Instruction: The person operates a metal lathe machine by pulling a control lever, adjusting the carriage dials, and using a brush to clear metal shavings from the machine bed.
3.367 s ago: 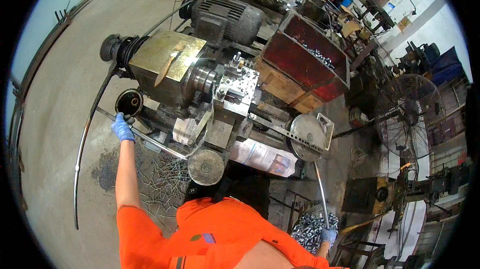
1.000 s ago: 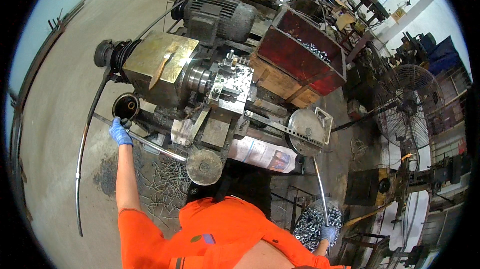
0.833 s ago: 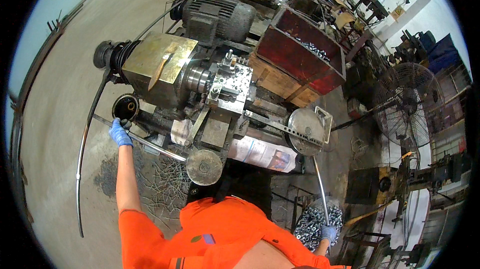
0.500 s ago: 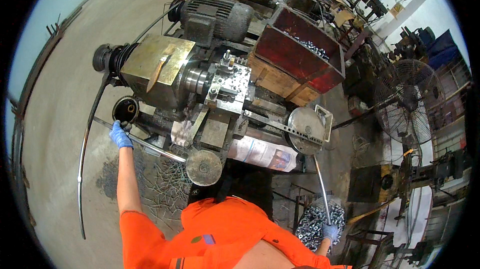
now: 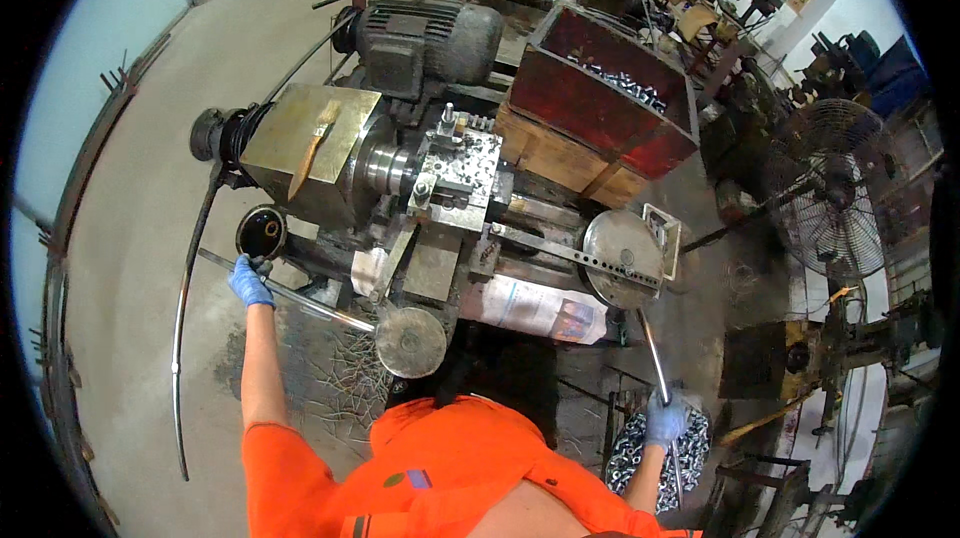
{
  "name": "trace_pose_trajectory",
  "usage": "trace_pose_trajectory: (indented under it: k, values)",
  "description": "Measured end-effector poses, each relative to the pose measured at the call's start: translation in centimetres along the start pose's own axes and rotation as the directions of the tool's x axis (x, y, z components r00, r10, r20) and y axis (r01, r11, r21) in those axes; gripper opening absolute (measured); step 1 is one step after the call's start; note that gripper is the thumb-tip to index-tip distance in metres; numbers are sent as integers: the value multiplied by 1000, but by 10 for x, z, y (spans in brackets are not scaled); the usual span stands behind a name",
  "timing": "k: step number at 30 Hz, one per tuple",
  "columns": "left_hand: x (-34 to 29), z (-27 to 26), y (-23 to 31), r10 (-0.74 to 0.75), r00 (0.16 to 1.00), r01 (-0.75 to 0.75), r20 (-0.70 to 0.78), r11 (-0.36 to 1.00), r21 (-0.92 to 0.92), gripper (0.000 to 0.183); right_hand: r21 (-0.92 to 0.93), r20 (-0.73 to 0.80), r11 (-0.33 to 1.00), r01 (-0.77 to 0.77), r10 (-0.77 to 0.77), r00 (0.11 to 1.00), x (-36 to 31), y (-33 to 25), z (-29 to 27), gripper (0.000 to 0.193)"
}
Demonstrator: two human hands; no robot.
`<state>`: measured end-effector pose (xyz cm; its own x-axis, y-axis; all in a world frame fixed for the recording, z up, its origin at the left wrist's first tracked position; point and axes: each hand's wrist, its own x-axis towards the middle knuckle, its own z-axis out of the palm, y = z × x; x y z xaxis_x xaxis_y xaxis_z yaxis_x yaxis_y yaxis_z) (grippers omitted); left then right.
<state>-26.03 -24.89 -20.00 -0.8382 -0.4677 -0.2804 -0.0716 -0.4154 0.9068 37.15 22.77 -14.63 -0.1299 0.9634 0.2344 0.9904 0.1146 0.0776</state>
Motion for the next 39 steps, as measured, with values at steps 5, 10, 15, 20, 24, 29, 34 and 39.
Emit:
trace_pose_trajectory:
  k: [5, 10, 15, 20, 24, 29, 34, 39]
  values:
    - [-2, -3, -2, 9, 1000, -8, -22, 999, 31, 13, -219, 156, 964, 153, -120, 980, 63, -4, 0, 50]
    - [-2, -10, -10, -7, 1000, 8, 25, 1000, -12, 15, -279, 90, 946, 166, -147, 985, 174, -10, 27, 47]
    - [-10, 1, -21, -27, 998, 27, 62, 1000, 7, 18, -258, 153, 965, 54, -14, 988, 252, -83, 22, 48]
    - [-27, -14, 2, -101, 964, 60, 246, 984, 168, 37, -138, 101, 981, 140, -126, 987, 229, -124, 21, 64]
    - [3, -72, -20, -107, 984, 91, 142, 990, 108, 37, 14, -174, 959, 284, -277, 945, 156, -104, 39, 65]
    - [2, -68, -70, -145, 705, -703, 695, -273, 656, 33, 246, 13, 947, 208, -218, 976, 77, -58, 67, 54]
    - [9, -54, -94, -223, 482, -840, 847, -395, 373, 40, 494, 160, 854, 163, -273, 949, 53, -55, 79, 43]
    - [-47, -60, -146, 231, 715, -598, 660, -285, 749, 48, 546, 197, 820, 174, -327, 925, 19, -87, 42, 34]
